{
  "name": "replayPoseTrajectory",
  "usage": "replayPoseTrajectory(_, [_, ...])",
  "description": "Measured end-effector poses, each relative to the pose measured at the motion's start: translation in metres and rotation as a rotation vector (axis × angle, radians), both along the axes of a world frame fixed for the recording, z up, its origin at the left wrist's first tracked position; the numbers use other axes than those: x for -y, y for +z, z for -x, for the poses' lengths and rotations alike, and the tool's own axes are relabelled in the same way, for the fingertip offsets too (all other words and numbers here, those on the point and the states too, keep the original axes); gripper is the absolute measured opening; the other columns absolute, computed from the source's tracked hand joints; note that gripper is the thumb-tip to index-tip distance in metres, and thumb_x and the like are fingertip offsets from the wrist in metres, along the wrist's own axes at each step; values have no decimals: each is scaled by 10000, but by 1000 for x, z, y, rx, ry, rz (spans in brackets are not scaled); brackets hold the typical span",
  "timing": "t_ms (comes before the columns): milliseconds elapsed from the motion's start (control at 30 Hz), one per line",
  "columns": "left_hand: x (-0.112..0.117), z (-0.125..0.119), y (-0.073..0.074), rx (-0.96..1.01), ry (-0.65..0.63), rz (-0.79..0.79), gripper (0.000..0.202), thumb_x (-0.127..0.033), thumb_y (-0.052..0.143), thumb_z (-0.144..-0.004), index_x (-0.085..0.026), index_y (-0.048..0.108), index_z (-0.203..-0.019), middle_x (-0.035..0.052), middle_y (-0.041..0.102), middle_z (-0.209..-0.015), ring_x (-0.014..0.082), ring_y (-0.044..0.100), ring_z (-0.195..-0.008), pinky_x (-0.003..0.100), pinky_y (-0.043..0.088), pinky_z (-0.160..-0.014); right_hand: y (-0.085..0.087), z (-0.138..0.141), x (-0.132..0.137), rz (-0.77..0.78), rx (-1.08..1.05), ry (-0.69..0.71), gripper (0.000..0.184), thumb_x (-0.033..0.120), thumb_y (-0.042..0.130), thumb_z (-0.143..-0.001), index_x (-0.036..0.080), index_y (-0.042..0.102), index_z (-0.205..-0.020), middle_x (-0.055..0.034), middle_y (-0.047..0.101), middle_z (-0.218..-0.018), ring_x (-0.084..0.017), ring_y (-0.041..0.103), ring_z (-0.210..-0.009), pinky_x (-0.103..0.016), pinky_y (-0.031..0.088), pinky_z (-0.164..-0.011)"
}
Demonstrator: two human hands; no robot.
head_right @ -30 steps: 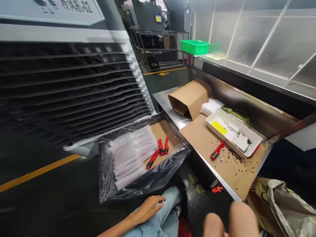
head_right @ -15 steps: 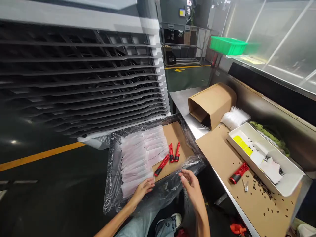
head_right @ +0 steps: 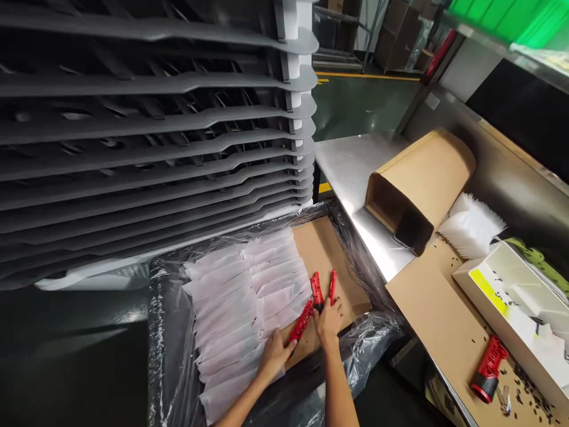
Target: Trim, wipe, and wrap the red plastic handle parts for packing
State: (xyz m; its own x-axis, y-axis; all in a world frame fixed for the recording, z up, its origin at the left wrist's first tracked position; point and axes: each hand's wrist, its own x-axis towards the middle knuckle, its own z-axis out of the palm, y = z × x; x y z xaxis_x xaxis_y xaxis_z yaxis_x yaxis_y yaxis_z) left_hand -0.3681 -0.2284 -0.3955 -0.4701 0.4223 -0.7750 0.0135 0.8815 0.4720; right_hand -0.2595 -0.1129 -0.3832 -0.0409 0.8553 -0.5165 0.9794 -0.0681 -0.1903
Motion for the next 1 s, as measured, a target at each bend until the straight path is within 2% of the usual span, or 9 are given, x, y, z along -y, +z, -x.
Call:
replayPoseTrajectory(67, [5,-7,1,-97,-211,44,522,-187,697,-805,-107,525,-1291,170,525,-1366,326,469,-1298,489,356,-1088,-8,11,4,2,95,-7,432,374,675,-886,178,569,-1255,-111,451,-1446,-310,462,-1292,-526,447,-1017])
replayPoseTrajectory(167, [8,-12,1,-184,-448,101,636,-207,736,-726,-16,505,-1286,271,563,-1285,389,506,-1256,458,378,-1039,-14,18,7,-3,190,-21,425,401,650,-899,173,569,-1249,-117,449,-1444,-300,484,-1265,-506,463,-995])
replayPoseTrajectory(267, [7,-10,-1,-207,-615,140,555,-249,708,-733,-37,561,-1225,267,630,-1204,386,562,-1195,449,412,-986,-14,18,4,11,215,-2,382,426,632,-911,168,597,-1190,-108,513,-1373,-263,552,-1175,-459,501,-940])
replayPoseTrajectory(367, [4,-3,-3,-191,-713,144,418,-216,613,-803,-80,604,-1198,234,670,-1172,340,595,-1178,414,431,-968,-13,16,-1,32,211,31,347,435,630,-913,167,622,-1132,-98,549,-1326,-242,578,-1127,-431,518,-906])
replayPoseTrajectory(533, [8,7,0,-117,-759,121,433,-223,573,-849,-103,596,-1265,203,677,-1208,308,612,-1183,384,448,-966,-10,6,-9,61,192,61,330,448,649,-897,160,648,-1058,-100,560,-1327,-218,609,-1066,-406,522,-893])
replayPoseTrajectory(667, [14,7,10,-43,-747,102,469,-299,576,-861,-149,590,-1304,167,691,-1220,312,623,-1179,393,458,-970,-2,-10,-16,29,204,34,377,470,622,-910,160,634,-1124,-115,537,-1363,-212,624,-1043,-405,517,-903])
replayPoseTrajectory(733, [8,2,15,-19,-731,79,506,-348,574,-867,-152,572,-1334,158,693,-1228,313,628,-1174,392,464,-967,1,-19,-21,-5,235,2,378,465,595,-930,166,621,-1159,-114,536,-1364,-225,604,-1096,-421,508,-931])
replayPoseTrajectory(867, [-34,-9,19,-46,-678,2,526,-366,553,-890,-142,540,-1365,159,673,-1264,311,619,-1183,396,447,-989,3,-28,-30,-26,279,-36,320,417,624,-922,171,634,-1126,-101,555,-1342,-246,567,-1171,-444,503,-950])
replayPoseTrajectory(1000, [-93,-13,9,-96,-602,-49,481,-378,517,-926,-76,570,-1297,208,698,-1156,331,648,-1114,438,465,-940,2,-27,-33,-33,242,-45,352,386,669,-882,158,645,-1149,-138,531,-1386,-274,584,-1190,-439,496,-964])
